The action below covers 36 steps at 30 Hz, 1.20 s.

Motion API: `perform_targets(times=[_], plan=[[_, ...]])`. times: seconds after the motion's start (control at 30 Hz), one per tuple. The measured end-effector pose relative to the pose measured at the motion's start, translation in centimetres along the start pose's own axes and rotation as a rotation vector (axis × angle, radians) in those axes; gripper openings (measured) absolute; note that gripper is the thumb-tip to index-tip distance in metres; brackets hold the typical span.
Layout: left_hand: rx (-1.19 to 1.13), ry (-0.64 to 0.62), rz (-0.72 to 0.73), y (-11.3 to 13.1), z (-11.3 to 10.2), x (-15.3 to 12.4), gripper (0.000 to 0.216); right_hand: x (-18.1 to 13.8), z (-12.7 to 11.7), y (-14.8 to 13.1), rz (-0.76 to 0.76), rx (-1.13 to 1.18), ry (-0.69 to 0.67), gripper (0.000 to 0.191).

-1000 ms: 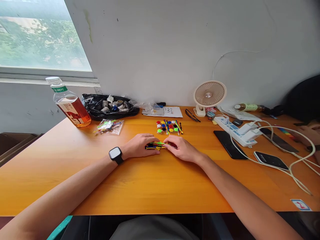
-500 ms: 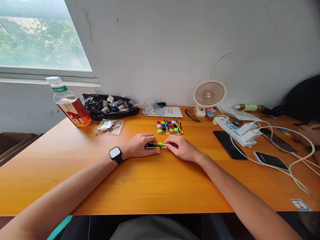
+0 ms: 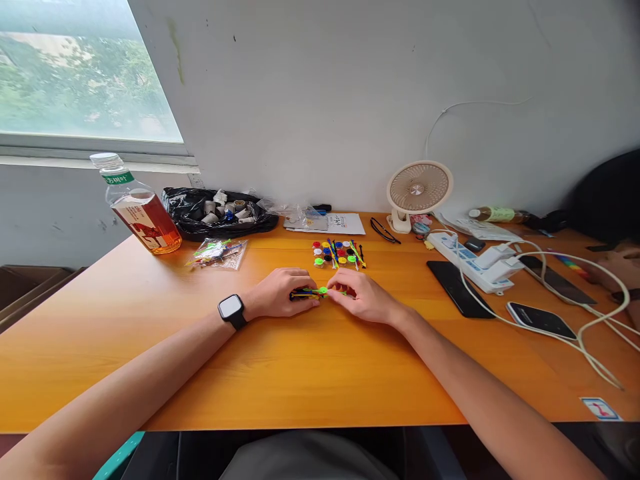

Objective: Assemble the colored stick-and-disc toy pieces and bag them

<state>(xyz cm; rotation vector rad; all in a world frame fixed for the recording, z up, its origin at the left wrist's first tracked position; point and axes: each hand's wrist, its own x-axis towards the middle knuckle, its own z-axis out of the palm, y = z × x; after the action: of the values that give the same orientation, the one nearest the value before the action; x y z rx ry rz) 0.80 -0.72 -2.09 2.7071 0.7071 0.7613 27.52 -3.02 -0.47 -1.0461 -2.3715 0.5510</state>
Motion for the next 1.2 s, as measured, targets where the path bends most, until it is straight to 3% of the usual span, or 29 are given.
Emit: perform_targets(times=[0.17,0.67,1.2], plan=[[-0.029,0.012,-0.014,0.00,0.41,-0.02,0.030,-0.01,0.41,-0.28,-0.044,-0.016,-0.012,0.028],[0.010,-0.010,-0.018,0.00,0.40,0.10,0.031,-0.04,0.71,-0.75,-0.066,-0.115,-0.017,0.016],[-0.003,-0.023,-0.042,0.13,0.23,0.06,0.034,-0.02,0.87,-0.61,-0.069,-0.111,-0.020,0.016]])
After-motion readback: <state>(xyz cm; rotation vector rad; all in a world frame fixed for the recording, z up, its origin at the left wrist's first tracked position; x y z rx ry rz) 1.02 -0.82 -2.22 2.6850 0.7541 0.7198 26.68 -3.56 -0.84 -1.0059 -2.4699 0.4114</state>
